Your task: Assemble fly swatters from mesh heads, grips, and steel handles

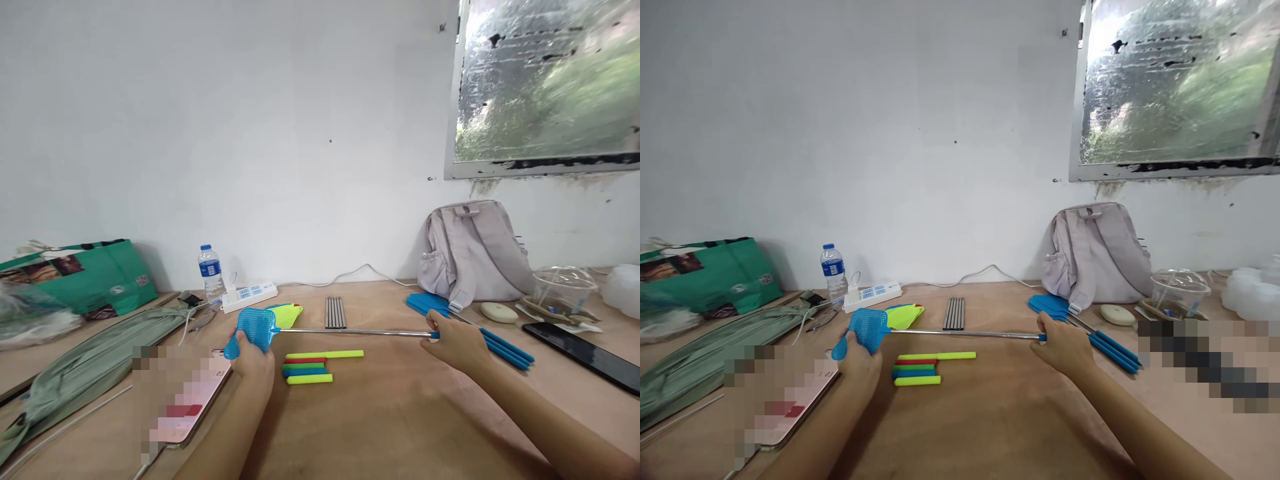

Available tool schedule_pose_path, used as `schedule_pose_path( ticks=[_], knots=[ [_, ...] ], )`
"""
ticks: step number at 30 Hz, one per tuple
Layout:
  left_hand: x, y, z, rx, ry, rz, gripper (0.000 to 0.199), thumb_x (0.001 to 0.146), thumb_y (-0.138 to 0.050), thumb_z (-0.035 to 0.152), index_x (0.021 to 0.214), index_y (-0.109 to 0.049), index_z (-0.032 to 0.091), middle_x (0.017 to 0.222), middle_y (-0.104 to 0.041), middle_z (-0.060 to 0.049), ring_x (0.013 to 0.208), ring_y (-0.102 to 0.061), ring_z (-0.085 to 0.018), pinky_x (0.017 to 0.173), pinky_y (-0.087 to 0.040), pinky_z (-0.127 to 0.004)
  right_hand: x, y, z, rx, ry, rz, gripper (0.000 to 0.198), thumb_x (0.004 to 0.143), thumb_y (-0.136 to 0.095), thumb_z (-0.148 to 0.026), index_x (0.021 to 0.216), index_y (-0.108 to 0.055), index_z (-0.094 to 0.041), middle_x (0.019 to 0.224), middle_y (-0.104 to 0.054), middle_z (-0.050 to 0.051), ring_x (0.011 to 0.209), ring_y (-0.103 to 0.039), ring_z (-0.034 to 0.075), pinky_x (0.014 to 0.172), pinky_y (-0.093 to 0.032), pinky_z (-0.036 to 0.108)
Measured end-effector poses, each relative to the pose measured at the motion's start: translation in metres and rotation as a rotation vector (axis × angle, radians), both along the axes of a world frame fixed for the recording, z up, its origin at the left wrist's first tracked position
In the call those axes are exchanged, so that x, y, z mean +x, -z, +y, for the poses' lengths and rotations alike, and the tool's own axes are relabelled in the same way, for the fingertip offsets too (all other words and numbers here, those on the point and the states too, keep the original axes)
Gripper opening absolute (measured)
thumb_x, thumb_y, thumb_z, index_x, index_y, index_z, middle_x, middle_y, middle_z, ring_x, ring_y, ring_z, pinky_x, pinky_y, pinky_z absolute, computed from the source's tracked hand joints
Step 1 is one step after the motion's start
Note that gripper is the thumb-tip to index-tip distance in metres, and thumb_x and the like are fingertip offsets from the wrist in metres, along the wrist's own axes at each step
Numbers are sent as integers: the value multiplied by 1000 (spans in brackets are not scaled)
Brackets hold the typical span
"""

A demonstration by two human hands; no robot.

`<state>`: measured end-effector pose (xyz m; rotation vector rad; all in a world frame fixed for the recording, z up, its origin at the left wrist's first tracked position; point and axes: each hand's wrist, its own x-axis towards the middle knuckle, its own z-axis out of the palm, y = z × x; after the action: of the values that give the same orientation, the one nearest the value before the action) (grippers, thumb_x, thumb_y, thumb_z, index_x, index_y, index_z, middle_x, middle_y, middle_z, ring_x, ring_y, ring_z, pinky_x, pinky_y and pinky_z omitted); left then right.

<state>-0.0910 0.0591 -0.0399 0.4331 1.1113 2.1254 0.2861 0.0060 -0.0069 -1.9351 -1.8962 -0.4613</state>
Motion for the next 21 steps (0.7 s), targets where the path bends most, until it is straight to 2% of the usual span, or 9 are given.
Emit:
schedule_pose_path(
  ticks=[2,4,8,13,16,21],
  knots=[
    [18,-7,-6,-45,-92,-85,29,81,-43,35,110,-40,29,88,-61,2,75,-61,-14,53,-51,-23,-12,4,-3,-31,-45,35,12,64,-48,-30,71,-41,-22,59,-55,-1,55,-50,16,48,-13,25],
    [41,-16,-13,-66,-92,-141,30,74,-54,32,103,-47,26,93,-61,0,82,-61,-16,57,-52,-24,-29,10,-6,-108,-150,79,12,62,-47,-23,72,-41,-22,61,-55,-1,55,-48,15,49,-14,24],
    [64,-31,-22,37,-36,-167,25,77,-52,30,102,-51,26,102,-60,1,91,-58,-15,65,-52,-24,-53,19,-10,-178,-288,162,17,60,-45,-15,76,-39,-21,66,-56,0,58,-48,14,50,-17,23],
    [40,-36,-21,185,163,7,28,69,-60,22,97,-57,25,97,-63,1,81,-60,-13,65,-51,-24,-40,13,-4,-141,-381,187,16,66,-42,-16,81,-42,-20,68,-57,0,61,-50,14,52,-23,22],
    [24,-42,-20,141,361,125,45,58,-68,14,101,-57,22,89,-65,-1,71,-60,-12,59,-50,-23,-18,10,4,-130,-320,126,5,70,-42,-21,73,-46,-20,67,-58,1,61,-51,15,51,-23,23],
    [12,-57,-28,40,519,262,53,47,-73,16,98,-58,15,78,-66,-3,64,-60,-13,55,-49,-22,12,8,12,-122,-212,9,17,73,-43,-27,58,-47,-20,64,-58,1,63,-52,15,51,-20,24]
  ],
)
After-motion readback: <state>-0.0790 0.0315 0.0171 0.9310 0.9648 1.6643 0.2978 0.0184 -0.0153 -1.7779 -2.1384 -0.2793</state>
